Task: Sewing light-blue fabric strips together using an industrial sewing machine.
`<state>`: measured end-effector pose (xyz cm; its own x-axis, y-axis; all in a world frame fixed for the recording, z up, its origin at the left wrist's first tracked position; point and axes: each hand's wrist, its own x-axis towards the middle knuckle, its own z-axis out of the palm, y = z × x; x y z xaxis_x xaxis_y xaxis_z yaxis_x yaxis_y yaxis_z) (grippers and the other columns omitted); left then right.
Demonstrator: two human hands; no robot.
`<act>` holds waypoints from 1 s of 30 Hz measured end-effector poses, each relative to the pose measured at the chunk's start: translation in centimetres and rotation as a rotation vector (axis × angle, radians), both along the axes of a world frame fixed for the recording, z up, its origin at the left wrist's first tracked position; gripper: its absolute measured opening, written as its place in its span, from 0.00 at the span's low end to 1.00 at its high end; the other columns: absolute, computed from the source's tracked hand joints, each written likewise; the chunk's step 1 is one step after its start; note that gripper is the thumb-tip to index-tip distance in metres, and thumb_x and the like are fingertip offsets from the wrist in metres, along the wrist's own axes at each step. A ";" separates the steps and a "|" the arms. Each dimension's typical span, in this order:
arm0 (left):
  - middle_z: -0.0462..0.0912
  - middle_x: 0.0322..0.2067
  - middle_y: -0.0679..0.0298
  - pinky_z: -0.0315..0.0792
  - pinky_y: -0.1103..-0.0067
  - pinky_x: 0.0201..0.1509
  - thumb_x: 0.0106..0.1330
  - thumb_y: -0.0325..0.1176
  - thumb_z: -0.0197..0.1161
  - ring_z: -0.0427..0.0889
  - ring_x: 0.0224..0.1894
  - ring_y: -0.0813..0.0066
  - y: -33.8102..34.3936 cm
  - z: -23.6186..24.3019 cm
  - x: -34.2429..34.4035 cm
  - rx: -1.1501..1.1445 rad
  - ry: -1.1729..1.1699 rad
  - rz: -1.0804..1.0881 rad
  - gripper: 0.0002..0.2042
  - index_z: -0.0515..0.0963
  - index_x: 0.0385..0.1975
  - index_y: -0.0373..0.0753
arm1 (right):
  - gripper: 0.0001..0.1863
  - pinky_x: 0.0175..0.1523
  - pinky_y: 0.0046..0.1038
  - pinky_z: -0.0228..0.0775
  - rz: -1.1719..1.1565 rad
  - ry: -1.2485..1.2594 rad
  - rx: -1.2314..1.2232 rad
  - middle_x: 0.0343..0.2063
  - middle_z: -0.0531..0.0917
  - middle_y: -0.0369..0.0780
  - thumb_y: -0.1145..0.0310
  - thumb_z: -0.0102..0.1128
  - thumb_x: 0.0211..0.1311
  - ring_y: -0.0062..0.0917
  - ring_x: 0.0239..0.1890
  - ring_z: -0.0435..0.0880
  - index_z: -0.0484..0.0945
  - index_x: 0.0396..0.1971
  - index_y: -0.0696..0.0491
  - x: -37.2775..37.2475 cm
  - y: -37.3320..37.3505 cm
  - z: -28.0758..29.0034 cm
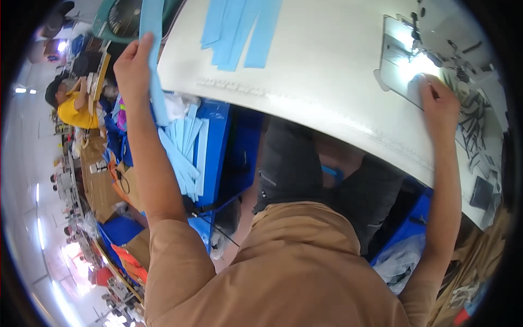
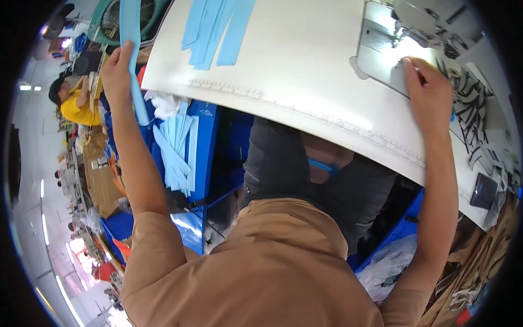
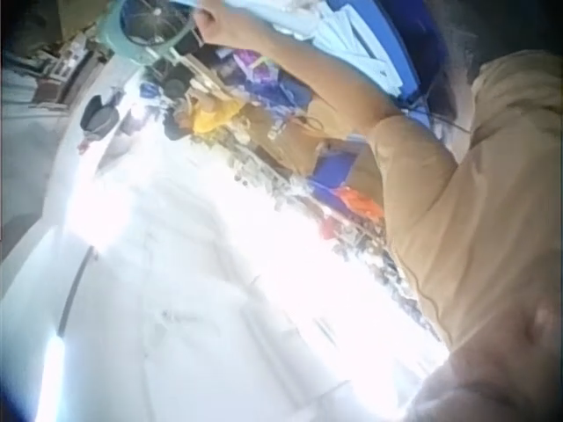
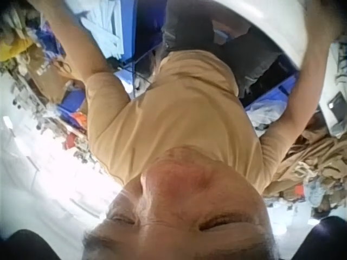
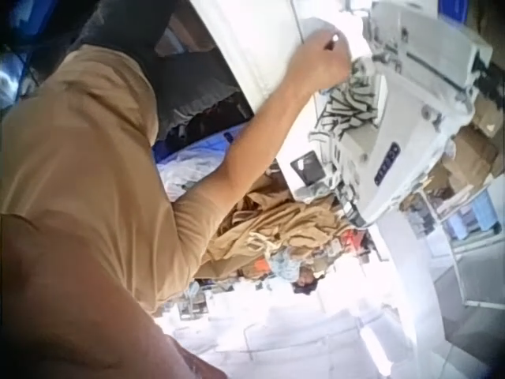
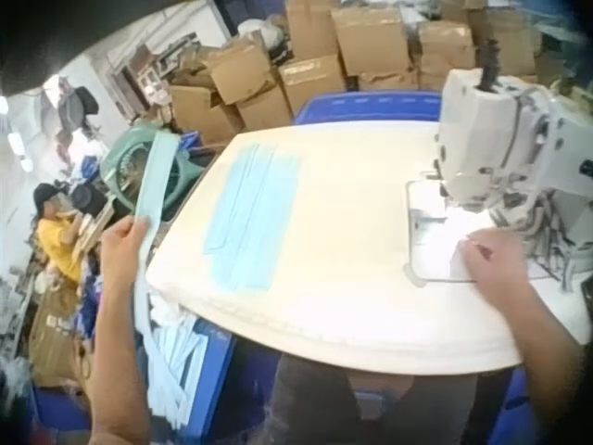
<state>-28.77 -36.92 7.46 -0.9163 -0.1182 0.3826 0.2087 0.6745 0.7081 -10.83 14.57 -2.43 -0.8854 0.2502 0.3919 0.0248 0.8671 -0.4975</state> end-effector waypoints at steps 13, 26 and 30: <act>0.87 0.36 0.50 0.78 0.67 0.48 0.64 0.43 0.69 0.87 0.41 0.54 -30.2 -23.5 20.7 -0.522 -0.586 0.471 0.21 0.81 0.49 0.33 | 0.14 0.43 0.23 0.73 -0.048 -0.098 0.007 0.35 0.88 0.43 0.61 0.62 0.71 0.23 0.33 0.83 0.86 0.46 0.55 0.0 0.1 0.3; 0.86 0.38 0.57 0.77 0.76 0.43 0.69 0.29 0.64 0.84 0.37 0.66 -2.8 -7.2 6.7 -0.317 0.141 -0.088 0.07 0.84 0.41 0.34 | 0.12 0.37 0.28 0.73 -0.018 0.040 0.016 0.29 0.86 0.45 0.63 0.63 0.69 0.29 0.27 0.82 0.86 0.40 0.56 0.3 -0.7 0.6; 0.84 0.36 0.58 0.76 0.74 0.40 0.66 0.34 0.67 0.83 0.36 0.63 7.9 -4.8 5.2 -0.472 0.165 -0.421 0.10 0.84 0.41 0.35 | 0.11 0.36 0.29 0.73 -0.023 0.060 -0.042 0.28 0.86 0.45 0.64 0.64 0.67 0.32 0.26 0.82 0.86 0.39 0.56 0.4 -0.6 0.9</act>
<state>-23.58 -29.03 2.62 -0.7724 0.4534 0.4448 0.6036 0.7420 0.2918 -10.44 13.92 -1.50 -0.8543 0.2876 0.4330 0.0134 0.8449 -0.5348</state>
